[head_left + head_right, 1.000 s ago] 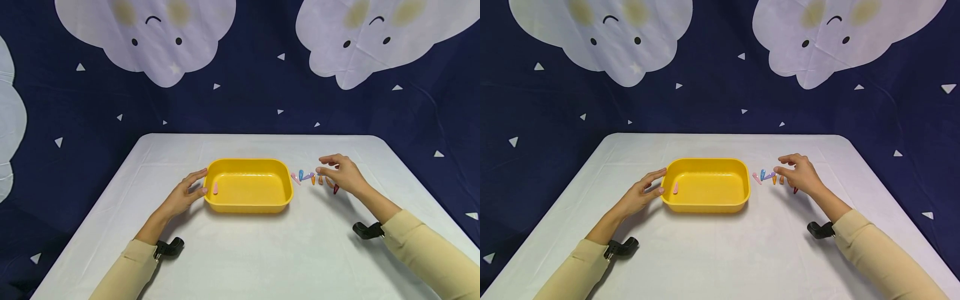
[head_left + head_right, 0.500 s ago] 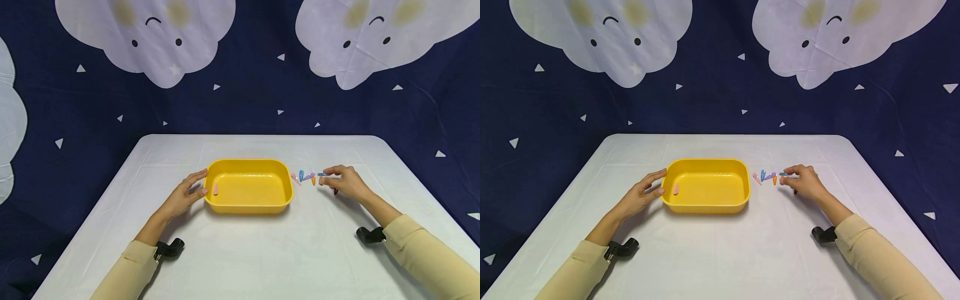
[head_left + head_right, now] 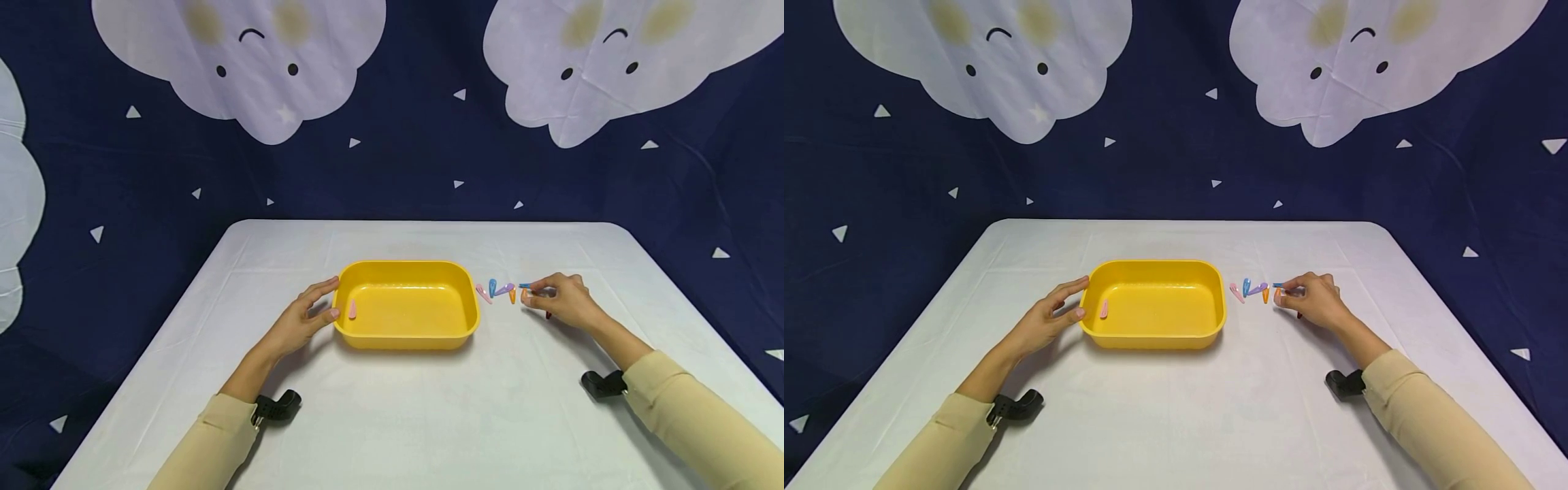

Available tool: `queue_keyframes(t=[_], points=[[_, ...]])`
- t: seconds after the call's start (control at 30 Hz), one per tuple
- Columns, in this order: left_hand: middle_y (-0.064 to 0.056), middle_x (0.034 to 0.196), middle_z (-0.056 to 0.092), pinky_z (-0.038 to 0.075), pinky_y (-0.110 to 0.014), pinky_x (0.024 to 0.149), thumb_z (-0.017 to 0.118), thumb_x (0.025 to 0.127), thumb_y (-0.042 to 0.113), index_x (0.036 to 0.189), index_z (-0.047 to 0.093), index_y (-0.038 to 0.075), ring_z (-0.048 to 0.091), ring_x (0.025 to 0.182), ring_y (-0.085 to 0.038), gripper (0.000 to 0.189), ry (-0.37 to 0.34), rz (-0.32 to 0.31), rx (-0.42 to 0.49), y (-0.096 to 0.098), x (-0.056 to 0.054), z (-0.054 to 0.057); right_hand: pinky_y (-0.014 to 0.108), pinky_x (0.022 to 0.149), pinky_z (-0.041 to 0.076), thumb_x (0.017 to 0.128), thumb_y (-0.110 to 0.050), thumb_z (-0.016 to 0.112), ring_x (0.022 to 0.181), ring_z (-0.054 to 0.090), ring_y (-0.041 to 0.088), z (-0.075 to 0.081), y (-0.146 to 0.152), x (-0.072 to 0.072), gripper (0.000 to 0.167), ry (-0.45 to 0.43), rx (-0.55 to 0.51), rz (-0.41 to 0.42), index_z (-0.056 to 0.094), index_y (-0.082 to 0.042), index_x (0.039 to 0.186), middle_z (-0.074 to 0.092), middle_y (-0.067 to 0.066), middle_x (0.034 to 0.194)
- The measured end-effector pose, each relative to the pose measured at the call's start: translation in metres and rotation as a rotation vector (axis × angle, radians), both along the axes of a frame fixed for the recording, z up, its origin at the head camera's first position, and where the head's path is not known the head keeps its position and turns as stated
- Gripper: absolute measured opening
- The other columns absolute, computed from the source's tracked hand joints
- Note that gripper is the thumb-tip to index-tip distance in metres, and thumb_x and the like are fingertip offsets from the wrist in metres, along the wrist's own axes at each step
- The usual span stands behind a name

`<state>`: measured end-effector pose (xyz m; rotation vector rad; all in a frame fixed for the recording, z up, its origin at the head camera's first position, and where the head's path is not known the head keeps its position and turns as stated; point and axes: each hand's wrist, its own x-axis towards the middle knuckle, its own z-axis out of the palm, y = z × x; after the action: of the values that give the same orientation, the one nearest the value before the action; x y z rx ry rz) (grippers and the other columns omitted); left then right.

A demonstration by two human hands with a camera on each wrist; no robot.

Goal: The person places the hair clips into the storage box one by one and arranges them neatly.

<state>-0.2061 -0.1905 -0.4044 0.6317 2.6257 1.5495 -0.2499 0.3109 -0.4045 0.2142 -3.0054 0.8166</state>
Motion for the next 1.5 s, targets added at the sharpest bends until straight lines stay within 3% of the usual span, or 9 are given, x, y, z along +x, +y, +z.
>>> queue_keyframes(t=[0.07,0.43,0.77,1.07,1.5], points=[[-0.007,0.153,0.033,0.017,-0.060,0.115,0.062,0.091,0.023,0.142,0.042,0.010,0.019,0.145,-0.032,0.056,-0.001,0.000,-0.002,0.000,0.000,0.000,0.045,0.080,0.033,0.081,-0.044,0.071,0.105,0.037,0.040,-0.001,0.000,-0.001,0.051,0.001,0.003,0.001,0.068,-0.003,0.111,0.061,0.026,0.119],[-0.007,0.153,0.033,0.017,-0.060,0.115,0.062,0.091,0.024,0.142,0.042,0.010,0.019,0.145,-0.031,0.056,-0.007,0.002,-0.004,0.000,-0.001,-0.002,0.051,0.081,0.032,0.081,-0.040,0.071,0.107,0.037,0.043,-0.007,0.003,-0.007,0.050,-0.007,0.014,0.016,0.067,-0.003,0.114,0.058,0.026,0.123],[-0.009,0.153,0.033,0.016,-0.060,0.115,0.061,0.091,0.021,0.142,0.042,0.008,0.019,0.145,-0.032,0.055,-0.003,-0.005,0.003,0.000,-0.001,-0.001,0.051,0.080,0.031,0.081,-0.035,0.071,0.105,0.037,0.043,-0.011,0.004,-0.011,0.052,0.012,0.043,0.032,0.063,0.000,0.119,0.054,0.028,0.124],[-0.009,0.153,0.033,0.017,-0.060,0.115,0.062,0.091,0.020,0.142,0.043,0.008,0.020,0.145,-0.032,0.055,0.004,0.002,0.000,0.000,-0.001,-0.001,0.050,0.082,0.029,0.079,-0.042,0.072,0.106,0.036,0.039,-0.012,0.004,-0.013,0.061,0.002,0.049,0.030,0.061,-0.001,0.123,0.052,0.025,0.124],[-0.008,0.153,0.033,0.017,-0.060,0.115,0.062,0.091,0.022,0.141,0.043,0.009,0.020,0.145,-0.032,0.055,0.001,0.004,-0.005,0.000,0.000,0.000,0.051,0.084,0.029,0.078,-0.040,0.075,0.102,0.039,0.037,-0.016,0.005,-0.016,0.057,0.042,0.081,0.050,0.063,-0.005,0.122,0.055,0.023,0.121]])
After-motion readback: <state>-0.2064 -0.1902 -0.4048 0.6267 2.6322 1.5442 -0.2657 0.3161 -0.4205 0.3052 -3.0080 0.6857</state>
